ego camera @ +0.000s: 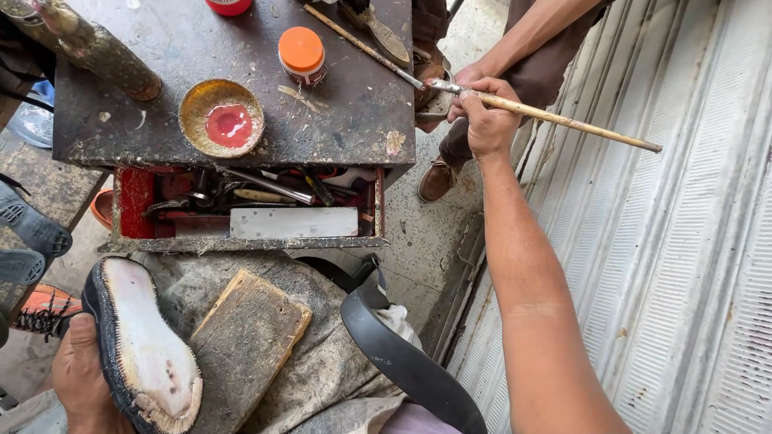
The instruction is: The person is repairing a black shoe by applying a red substance to the sole and edges using a brush. They repeatedly dip the brush into a container of the substance and carefully apply it to the shoe, which is held in their left hand.
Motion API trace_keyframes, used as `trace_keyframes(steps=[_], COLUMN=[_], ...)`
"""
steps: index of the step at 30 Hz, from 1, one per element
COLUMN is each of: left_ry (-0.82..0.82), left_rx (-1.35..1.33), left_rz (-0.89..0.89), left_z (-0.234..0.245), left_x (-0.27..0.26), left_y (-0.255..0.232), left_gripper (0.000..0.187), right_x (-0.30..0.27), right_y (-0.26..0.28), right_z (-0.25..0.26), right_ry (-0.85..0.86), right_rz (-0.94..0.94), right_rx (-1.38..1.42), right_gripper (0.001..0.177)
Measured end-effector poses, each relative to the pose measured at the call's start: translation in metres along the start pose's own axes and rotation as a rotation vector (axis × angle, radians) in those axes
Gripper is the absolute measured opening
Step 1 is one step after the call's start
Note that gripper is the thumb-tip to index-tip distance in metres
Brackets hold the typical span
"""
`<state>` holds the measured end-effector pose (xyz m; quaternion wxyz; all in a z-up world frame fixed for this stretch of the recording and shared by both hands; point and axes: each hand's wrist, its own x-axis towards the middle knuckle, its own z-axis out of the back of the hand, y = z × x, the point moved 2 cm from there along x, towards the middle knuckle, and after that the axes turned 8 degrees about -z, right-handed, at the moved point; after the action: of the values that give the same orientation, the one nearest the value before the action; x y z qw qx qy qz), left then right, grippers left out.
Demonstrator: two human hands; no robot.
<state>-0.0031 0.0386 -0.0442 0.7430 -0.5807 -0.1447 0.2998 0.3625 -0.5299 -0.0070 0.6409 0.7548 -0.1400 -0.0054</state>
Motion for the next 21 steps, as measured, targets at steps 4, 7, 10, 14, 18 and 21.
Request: trace_keyframes(steps=[4, 7, 10, 14, 18, 21], left_ry=[0.003, -0.002, -0.004, -0.004, 0.014, 0.020], left_rx=[-0.012, -0.028, -0.039, -0.078, -0.022, -0.024], left_rz=[0.014, 0.026, 0.040, 0.054, 0.034, 0.032], left_z=[-0.001, -0.001, -0.001, -0.003, -0.001, 0.001], left_x=[0.000, 0.000, -0.002, -0.003, -0.001, 0.001], left_y=[-0.001, -0.002, -0.003, -0.006, -0.006, -0.003], left_gripper=[0.039, 0.038, 0.038, 0.037, 0.041, 0.041], right_x=[-0.001, -0.006, -0.010, -0.018, -0.017, -0.003], right_y=[0.001, 0.003, -0.002, 0.008, 0.019, 0.003], right_z=[0.001, 0.002, 0.007, 0.002, -0.001, 0.003], right_ry=[-0.006, 0.069, 0.036, 0.157, 0.148, 0.039], right_rz=[0.017, 0.097, 0.109, 0.230, 0.153, 0.132], right_rx=[0.006, -0.058, -0.072, -0.392, -0.305, -0.068], right_gripper=[0.009, 0.013, 0.015, 0.011, 0.014, 0.009])
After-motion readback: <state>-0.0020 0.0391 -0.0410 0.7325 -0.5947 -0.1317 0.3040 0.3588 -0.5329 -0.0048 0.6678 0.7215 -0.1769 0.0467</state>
